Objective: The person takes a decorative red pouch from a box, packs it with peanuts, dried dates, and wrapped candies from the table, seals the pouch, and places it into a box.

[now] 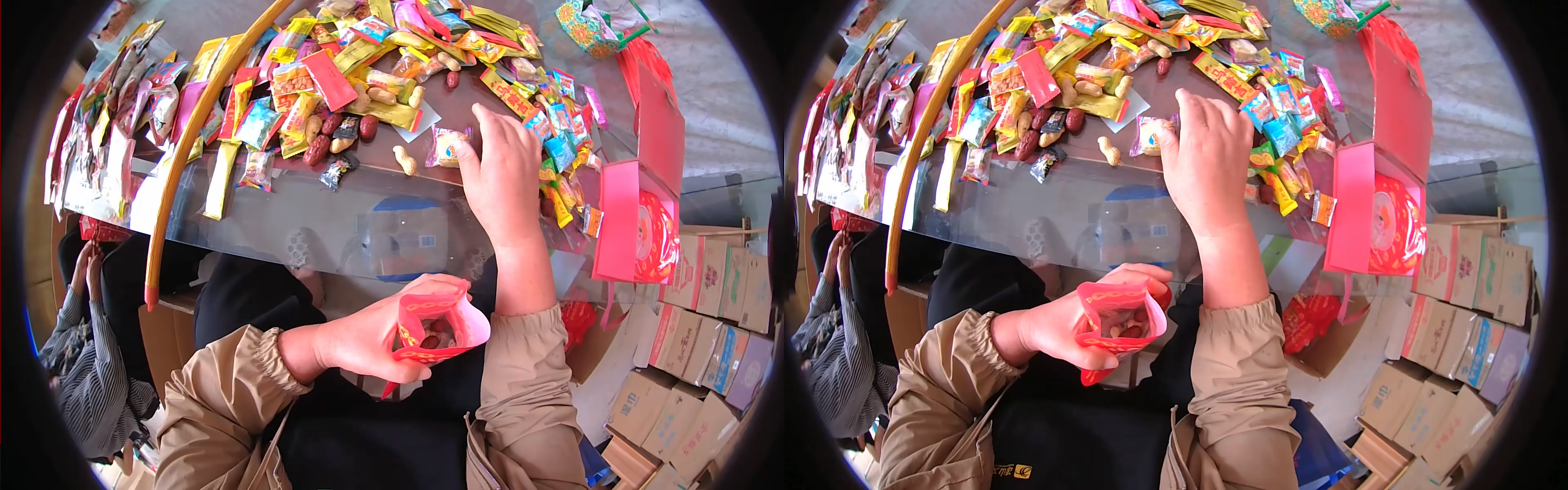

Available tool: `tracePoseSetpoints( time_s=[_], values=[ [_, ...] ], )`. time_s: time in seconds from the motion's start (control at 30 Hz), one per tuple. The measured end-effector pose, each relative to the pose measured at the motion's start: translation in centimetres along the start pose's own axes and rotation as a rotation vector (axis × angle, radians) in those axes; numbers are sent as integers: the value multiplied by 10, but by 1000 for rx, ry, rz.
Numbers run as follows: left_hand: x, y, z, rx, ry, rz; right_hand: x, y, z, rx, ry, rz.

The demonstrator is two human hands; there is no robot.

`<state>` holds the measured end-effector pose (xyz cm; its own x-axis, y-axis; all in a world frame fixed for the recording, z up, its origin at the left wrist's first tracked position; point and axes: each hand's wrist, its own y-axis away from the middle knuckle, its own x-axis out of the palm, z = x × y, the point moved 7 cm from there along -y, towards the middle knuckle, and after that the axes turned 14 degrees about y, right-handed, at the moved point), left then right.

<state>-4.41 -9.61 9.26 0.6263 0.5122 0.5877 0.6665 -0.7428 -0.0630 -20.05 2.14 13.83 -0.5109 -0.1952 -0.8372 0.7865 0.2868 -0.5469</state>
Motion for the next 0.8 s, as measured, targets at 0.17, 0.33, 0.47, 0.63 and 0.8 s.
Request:
tracePoseSetpoints(
  time_s=[0.17, 0.33, 0.47, 0.63, 0.8],
  values=[
    [-3, 4, -5, 10, 5, -13, 4, 2, 5, -68, 23, 95],
    [-6, 4, -12, -3, 40, -47, 5, 0, 9, -86, -70, 216],
    [-3, 5, -11, -74, 166, -116, 3, 3, 9, -26, -129, 241],
    [-1, 3, -4, -76, 125, -84, -6, 7, 9, -90, -38, 118],
    [3, -2, -5, -65, 79, -82, -1, 13, 12, -92, -158, 145]
  ],
)
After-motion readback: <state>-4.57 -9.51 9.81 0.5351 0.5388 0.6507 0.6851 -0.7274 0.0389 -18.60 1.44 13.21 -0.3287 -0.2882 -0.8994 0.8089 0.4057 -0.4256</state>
